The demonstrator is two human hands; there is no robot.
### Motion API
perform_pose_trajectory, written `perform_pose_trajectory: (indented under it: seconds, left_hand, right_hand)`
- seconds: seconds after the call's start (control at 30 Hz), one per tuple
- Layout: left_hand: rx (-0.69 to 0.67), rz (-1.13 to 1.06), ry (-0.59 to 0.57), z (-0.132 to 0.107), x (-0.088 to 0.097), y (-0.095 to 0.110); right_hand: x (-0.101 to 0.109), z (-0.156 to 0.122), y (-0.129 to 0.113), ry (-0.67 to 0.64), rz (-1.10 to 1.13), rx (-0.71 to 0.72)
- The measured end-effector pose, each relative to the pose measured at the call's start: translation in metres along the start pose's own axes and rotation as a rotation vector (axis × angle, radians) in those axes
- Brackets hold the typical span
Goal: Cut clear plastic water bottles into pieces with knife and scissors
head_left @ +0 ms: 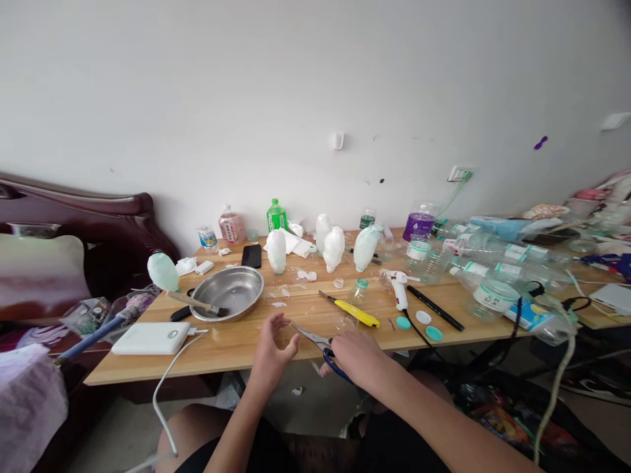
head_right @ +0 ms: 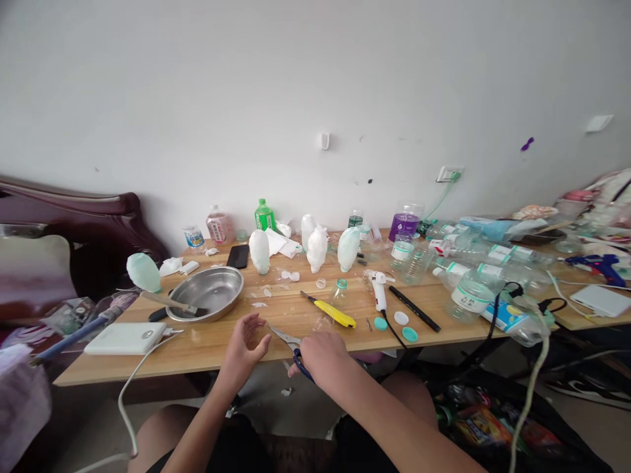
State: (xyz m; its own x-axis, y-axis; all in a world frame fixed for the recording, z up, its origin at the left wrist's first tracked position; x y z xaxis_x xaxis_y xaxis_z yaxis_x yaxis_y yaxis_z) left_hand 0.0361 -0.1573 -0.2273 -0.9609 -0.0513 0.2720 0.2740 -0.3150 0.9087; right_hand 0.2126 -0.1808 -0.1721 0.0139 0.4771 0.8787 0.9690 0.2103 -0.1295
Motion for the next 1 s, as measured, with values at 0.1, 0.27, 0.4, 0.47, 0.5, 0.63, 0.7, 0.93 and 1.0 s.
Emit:
perform_pose_trajectory:
  seconds: [0.1,0.27,0.4,0.47,0.5,0.63,0.7,0.93,1.0]
  left_hand:
    - [0.036,-0.005,0.002,-0.001,0.001,0.000]
    - [0.051,-0.021,0.030,0.000,0.004,0.000]
    - [0.084,-0.147,0.057,-0.001,0.003,-0.007]
    - [0.101,-0.173,0.066,-0.001,0.002,-0.011]
    - [0.105,-0.174,0.073,-0.001,0.002,-0.012]
    - [0.094,-0.184,0.090,0.000,0.003,-0.014]
    - [0.086,-0.199,0.083,0.001,0.003,-0.015]
    - [0.084,-0.179,0.062,0.001,0.004,-0.017]
    - [0.078,-0.165,0.043,0.003,0.003,-0.016]
  right_hand:
    - [0.000,-0.005,0.005,-0.003,0.036,-0.005]
    - [0.004,-0.024,0.008,0.085,0.065,0.046]
    - [0.000,-0.026,0.011,0.074,0.075,-0.001]
    - [0.001,-0.022,0.009,0.068,0.048,-0.018]
    - [0.002,-0.020,0.007,0.073,0.024,-0.015]
    - [0.012,-0.016,-0.005,0.114,-0.047,0.019]
    - [0.017,-0.015,-0.011,0.136,-0.064,0.039]
    - [0.021,-0.008,-0.007,0.166,-0.058,0.000]
    - [0.023,-0.007,0.002,0.178,-0.046,-0.035]
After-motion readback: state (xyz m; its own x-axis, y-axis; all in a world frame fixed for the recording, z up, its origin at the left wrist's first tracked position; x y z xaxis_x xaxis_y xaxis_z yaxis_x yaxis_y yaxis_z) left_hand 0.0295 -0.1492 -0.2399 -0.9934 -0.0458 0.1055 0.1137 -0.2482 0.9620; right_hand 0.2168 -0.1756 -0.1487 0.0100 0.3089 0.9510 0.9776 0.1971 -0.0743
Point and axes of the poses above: each hand's wrist, its own z-axis towards the middle knuckle, its own x-axis out of the back of the hand, y = z × x, the point moved 9 cm from there along z, towards the middle knuckle, and after that the axes turned 7 degrees about -y, right-handed, at the moved point
